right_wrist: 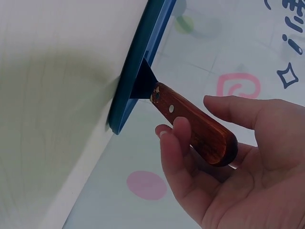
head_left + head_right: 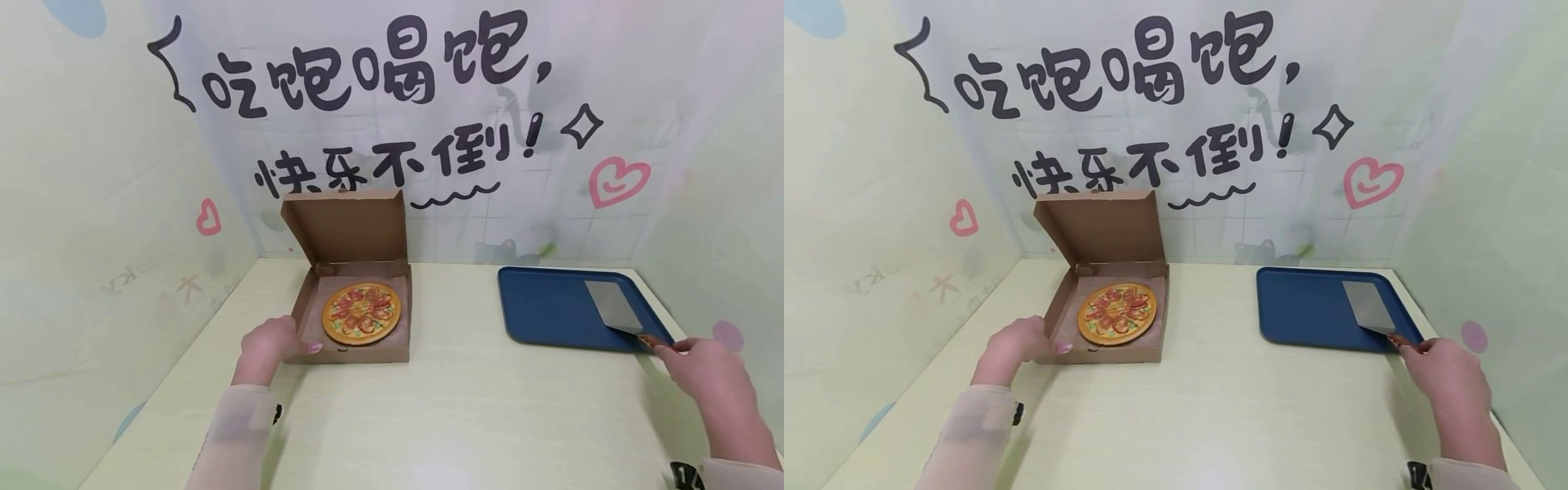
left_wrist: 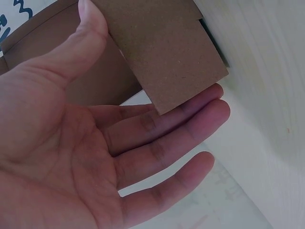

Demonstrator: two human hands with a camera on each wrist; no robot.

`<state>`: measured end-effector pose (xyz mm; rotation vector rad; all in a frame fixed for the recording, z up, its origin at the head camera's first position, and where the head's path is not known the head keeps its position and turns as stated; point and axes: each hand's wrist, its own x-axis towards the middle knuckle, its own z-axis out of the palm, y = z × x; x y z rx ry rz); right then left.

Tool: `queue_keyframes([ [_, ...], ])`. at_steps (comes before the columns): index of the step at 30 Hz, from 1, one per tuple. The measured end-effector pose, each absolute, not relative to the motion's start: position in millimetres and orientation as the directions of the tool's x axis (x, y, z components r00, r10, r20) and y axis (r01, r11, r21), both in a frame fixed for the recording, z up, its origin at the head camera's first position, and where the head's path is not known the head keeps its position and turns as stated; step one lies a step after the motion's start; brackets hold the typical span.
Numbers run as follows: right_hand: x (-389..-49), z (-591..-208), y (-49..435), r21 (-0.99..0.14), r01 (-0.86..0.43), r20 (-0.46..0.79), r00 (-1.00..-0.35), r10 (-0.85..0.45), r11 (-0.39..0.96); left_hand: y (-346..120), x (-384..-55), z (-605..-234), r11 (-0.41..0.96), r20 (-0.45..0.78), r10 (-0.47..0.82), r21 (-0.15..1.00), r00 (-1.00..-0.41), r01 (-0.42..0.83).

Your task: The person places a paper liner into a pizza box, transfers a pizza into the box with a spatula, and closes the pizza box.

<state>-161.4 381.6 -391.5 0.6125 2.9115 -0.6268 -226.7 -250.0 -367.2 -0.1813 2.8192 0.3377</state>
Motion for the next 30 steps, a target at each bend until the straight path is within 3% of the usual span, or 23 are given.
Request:
queue_keyframes([
  [11, -155, -372, 355, -0.314, 0.421, -0.071, -0.904, 0.421, 0.851, -239, -227, -371, 0.973, -0.311, -0.065, 0.192, -0.948, -0.130],
  [18, -161, -363, 322, -0.333, 0.207, 0.045, -0.971, 0.235, 0.920, -219, -228, -375, 0.977, -0.299, -0.056, 0.182, -0.953, -0.115],
  [24, -175, -365, 283, -0.336, 0.165, -0.061, -0.986, 0.153, 0.927, -199, -228, -379, 0.980, -0.283, -0.050, 0.169, -0.958, -0.101],
  [30, -182, -382, 226, -0.392, -0.025, -0.080, -0.995, -0.062, 0.920, -179, -228, -382, 0.984, -0.262, -0.051, 0.150, -0.964, -0.092],
])
